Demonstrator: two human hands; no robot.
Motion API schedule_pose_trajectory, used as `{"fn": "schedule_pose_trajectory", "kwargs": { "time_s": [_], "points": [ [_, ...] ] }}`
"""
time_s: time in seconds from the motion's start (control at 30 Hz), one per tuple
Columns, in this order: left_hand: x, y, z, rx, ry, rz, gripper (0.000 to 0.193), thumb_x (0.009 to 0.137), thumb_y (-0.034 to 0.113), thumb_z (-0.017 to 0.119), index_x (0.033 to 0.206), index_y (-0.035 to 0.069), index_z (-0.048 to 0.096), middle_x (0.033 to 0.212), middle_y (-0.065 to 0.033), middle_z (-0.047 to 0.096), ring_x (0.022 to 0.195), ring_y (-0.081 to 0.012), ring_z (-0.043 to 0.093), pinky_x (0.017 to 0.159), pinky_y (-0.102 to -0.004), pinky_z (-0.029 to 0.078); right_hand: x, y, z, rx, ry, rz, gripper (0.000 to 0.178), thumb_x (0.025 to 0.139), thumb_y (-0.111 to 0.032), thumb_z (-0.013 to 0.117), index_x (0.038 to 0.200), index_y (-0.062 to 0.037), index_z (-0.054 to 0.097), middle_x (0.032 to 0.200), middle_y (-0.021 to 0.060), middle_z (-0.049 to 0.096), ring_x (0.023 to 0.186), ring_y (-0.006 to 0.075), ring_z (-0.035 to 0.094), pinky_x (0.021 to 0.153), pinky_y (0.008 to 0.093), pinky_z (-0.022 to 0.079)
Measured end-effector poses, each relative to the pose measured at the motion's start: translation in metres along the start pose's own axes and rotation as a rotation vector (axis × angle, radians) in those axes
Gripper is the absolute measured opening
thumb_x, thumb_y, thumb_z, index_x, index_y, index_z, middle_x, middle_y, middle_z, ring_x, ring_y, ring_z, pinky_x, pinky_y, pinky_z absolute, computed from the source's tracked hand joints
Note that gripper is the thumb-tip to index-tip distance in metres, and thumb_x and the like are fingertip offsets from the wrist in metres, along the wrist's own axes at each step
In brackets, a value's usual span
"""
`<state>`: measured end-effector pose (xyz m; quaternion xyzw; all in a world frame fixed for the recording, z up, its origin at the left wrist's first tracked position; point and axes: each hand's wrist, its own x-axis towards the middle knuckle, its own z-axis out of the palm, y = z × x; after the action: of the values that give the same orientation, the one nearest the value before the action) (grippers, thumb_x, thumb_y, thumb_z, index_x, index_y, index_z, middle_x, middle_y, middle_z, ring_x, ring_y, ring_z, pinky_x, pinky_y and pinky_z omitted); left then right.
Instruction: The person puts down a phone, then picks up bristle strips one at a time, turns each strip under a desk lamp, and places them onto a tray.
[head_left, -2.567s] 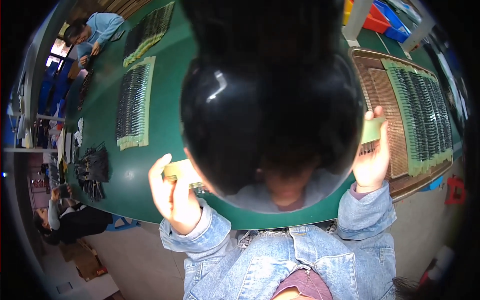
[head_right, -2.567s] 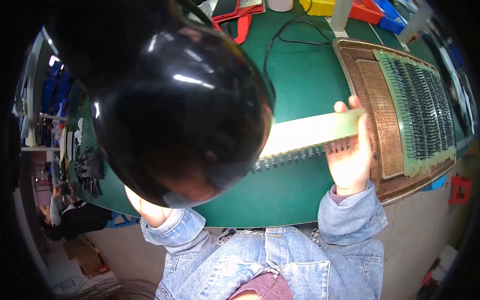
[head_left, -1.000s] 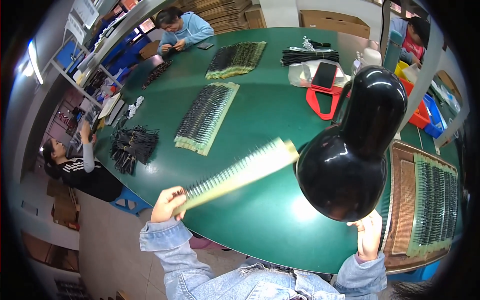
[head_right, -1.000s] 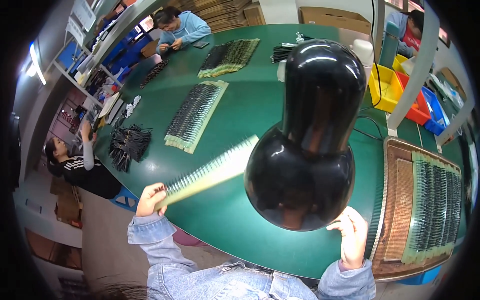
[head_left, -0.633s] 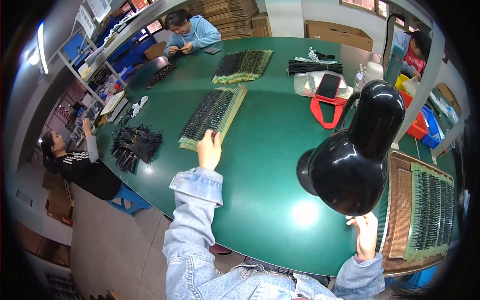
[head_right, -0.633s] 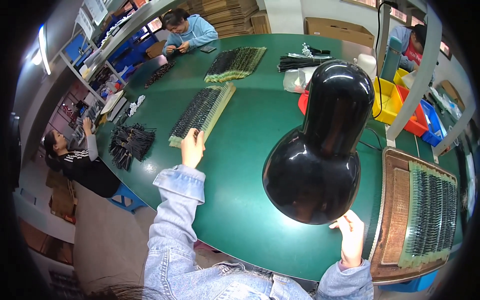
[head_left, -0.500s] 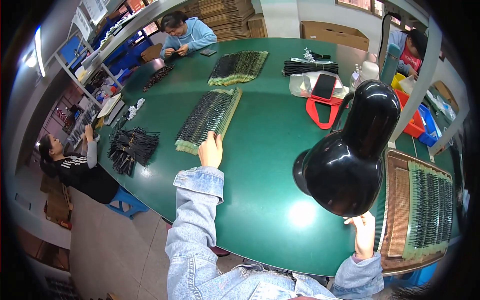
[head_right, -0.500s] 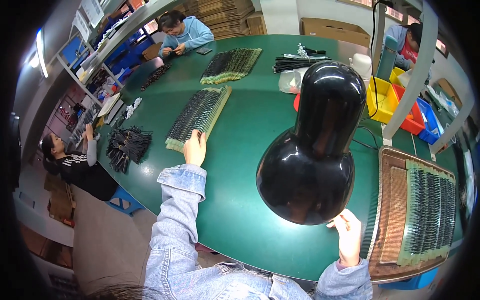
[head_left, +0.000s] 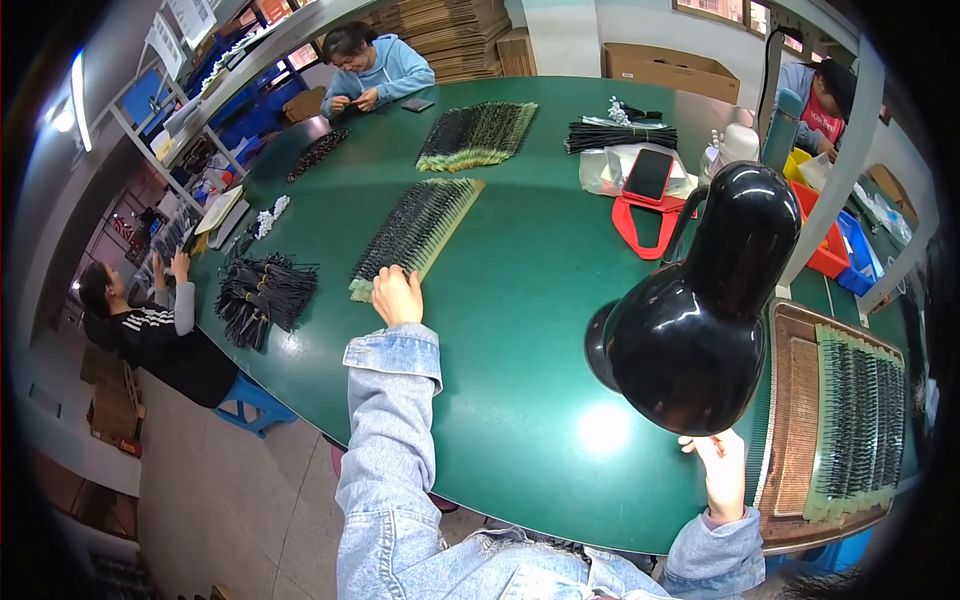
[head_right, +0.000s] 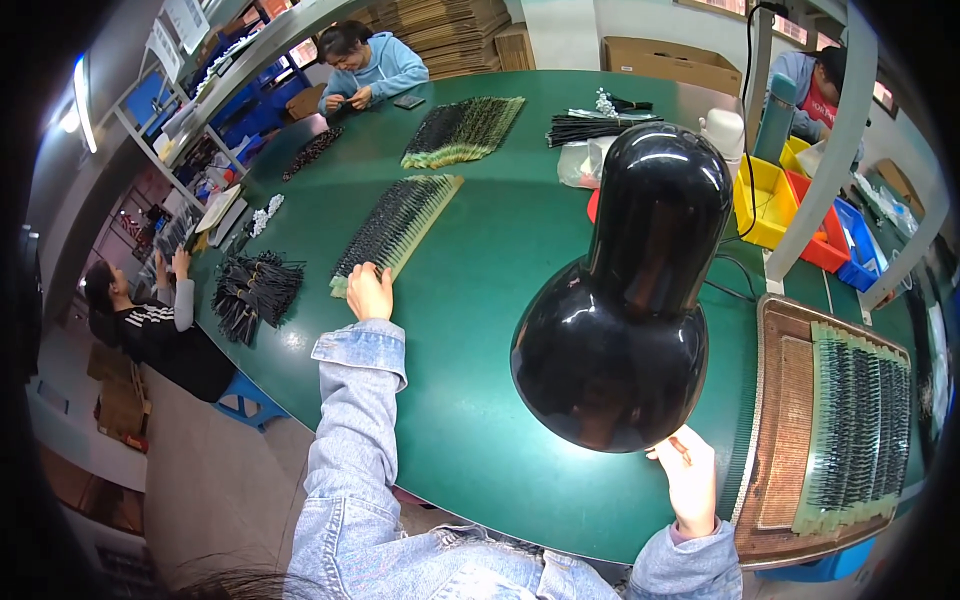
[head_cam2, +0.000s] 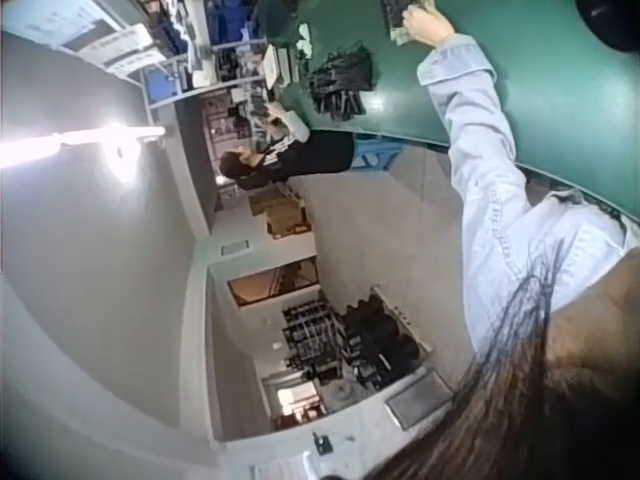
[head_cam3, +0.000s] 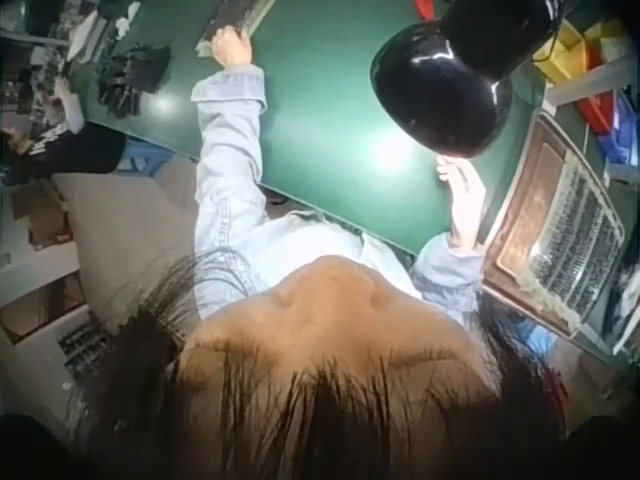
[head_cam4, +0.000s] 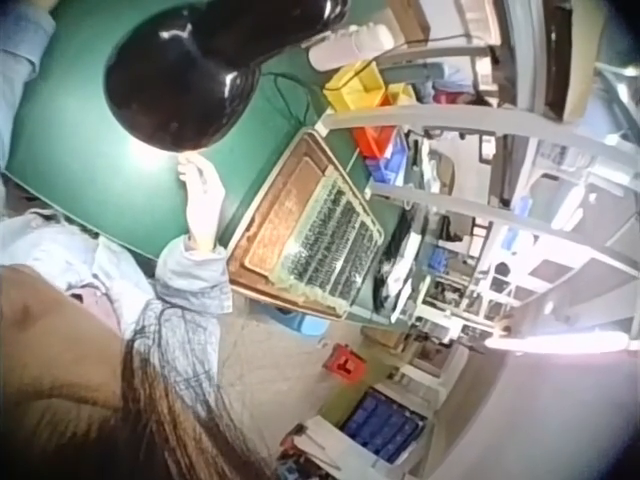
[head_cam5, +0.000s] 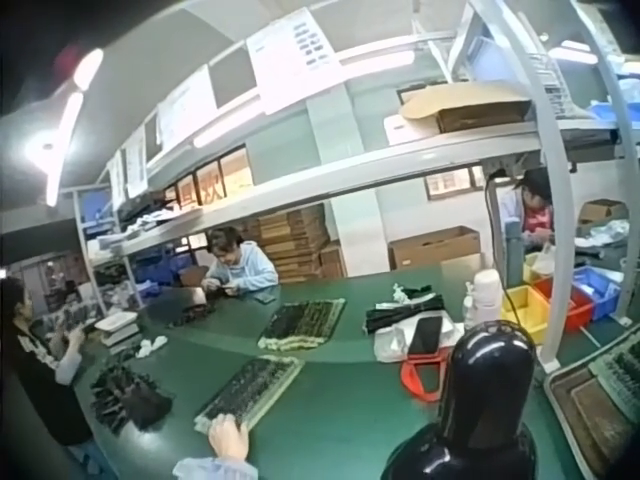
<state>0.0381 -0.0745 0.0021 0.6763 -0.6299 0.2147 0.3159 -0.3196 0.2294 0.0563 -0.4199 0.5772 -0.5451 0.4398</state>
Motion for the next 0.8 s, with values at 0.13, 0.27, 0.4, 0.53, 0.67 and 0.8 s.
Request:
{"fn": "schedule_pose_trajectory", "kwargs": {
  "time_s": [0.13,0.27,0.4,0.53,0.67,0.8],
  "points": [
    [-0.003,-0.003,0.001,0.013,0.017,-0.039,0.021,0.067,0.019,0.063,0.077,0.004,0.050,0.076,-0.0102,0.050,0.076,-0.0278,0.050,0.063,-0.0393,0.041,-0.003,-0.002,0.002,0.001,0.009,0.013,0.012,0.080,-0.004,0.048,0.088,0.0027,0.055,0.079,0.0050,0.057,0.071,0.0103,0.053,0.067,0.0216,0.042],
    [-0.007,-0.004,0.004,-0.005,0.019,-0.043,0.023,0.068,0.018,0.062,0.084,0.004,0.051,0.081,-0.0115,0.051,0.079,-0.0298,0.051,0.066,-0.0397,0.042,-0.005,-0.006,0.003,0.008,0.014,0.020,0.015,0.080,-0.004,0.049,0.091,0.0027,0.055,0.081,0.0063,0.058,0.073,0.0107,0.054,0.069,0.0217,0.042],
    [-0.003,0.006,0.002,-0.069,0.014,-0.051,0.029,0.066,0.015,0.061,0.090,0.005,0.050,0.089,-0.0140,0.049,0.086,-0.0308,0.049,0.073,-0.0400,0.041,-0.014,-0.016,-0.008,-0.032,0.041,-0.015,0.016,0.080,-0.004,0.049,0.092,0.0029,0.055,0.083,0.0069,0.058,0.075,0.0115,0.054,0.070,0.0223,0.042],
    [-0.005,-0.004,-0.003,-0.110,-0.024,-0.024,0.042,0.064,0.014,0.063,0.103,0.006,0.048,0.100,-0.0165,0.046,0.095,-0.0324,0.045,0.081,-0.0407,0.037,-0.040,-0.024,-0.034,-0.127,0.151,-0.074,0.016,0.079,-0.004,0.050,0.092,0.0032,0.056,0.084,0.0067,0.058,0.078,0.0126,0.054,0.071,0.0233,0.042],
    [-0.003,-0.010,-0.006,-0.084,0.021,0.009,0.034,0.067,0.016,0.059,0.099,0.008,0.050,0.092,-0.0170,0.045,0.090,-0.0342,0.044,0.078,-0.0412,0.037,-0.076,-0.034,-0.066,-0.243,0.289,-0.124,0.016,0.078,-0.004,0.050,0.091,0.0035,0.056,0.084,0.0066,0.059,0.080,0.0137,0.054,0.072,0.0243,0.042],
    [-0.008,0.017,-0.004,-0.219,-0.048,0.077,0.033,0.073,0.023,0.059,0.100,0.006,0.051,0.095,-0.0165,0.048,0.090,-0.0326,0.046,0.076,-0.0401,0.038,-0.121,-0.014,-0.126,-0.796,0.911,-0.090,0.021,0.072,-0.008,0.059,0.092,-0.0030,0.056,0.080,0.0075,0.057,0.073,0.0138,0.055,0.065,0.0248,0.042]
  ]
}}
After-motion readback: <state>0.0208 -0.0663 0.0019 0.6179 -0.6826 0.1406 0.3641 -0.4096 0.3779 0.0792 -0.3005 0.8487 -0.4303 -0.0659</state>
